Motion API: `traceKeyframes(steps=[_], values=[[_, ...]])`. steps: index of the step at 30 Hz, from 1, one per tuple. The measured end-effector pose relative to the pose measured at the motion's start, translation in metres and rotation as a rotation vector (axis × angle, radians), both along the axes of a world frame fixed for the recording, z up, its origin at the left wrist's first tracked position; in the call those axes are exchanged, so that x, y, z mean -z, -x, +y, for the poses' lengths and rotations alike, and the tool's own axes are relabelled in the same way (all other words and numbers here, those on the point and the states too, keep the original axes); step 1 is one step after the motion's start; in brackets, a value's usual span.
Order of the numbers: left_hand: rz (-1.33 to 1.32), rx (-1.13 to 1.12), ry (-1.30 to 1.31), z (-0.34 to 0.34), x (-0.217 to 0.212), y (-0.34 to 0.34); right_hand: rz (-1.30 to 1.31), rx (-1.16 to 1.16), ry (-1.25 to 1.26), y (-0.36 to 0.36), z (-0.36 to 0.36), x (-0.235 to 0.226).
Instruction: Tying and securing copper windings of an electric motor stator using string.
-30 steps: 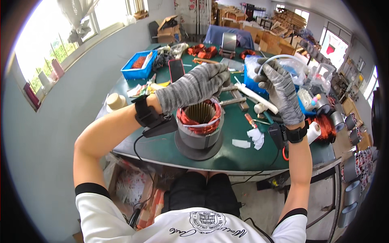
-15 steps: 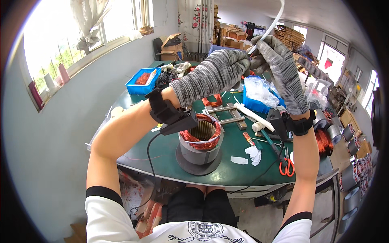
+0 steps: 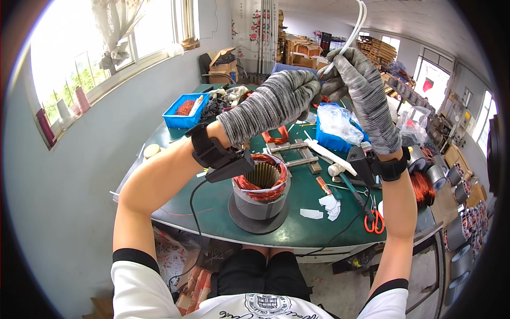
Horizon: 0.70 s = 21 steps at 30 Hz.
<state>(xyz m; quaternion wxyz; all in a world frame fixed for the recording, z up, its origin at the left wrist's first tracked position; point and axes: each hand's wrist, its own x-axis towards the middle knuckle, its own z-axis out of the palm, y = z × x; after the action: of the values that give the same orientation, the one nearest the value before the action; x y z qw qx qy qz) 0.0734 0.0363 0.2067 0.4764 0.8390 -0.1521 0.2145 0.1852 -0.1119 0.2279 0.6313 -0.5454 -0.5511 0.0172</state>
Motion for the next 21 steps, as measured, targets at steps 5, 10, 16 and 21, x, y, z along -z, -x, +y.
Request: traceKeyframes(steps=[5,10,16,21], values=[[0.050,-0.002,0.045,-0.005,-0.003,0.002,0.010,-0.022,-0.009,0.001,-0.002,-0.001],[0.000,-0.048,-0.021,-0.005,-0.002,0.005,-0.033,-0.031,-0.006,0.004,-0.005,-0.002],[0.061,-0.059,-0.040,-0.006,-0.008,0.006,-0.155,-0.068,-0.006,-0.003,-0.005,-0.002],[-0.091,-0.056,-0.202,-0.001,-0.002,0.006,-0.317,0.056,0.023,0.001,-0.004,0.004]])
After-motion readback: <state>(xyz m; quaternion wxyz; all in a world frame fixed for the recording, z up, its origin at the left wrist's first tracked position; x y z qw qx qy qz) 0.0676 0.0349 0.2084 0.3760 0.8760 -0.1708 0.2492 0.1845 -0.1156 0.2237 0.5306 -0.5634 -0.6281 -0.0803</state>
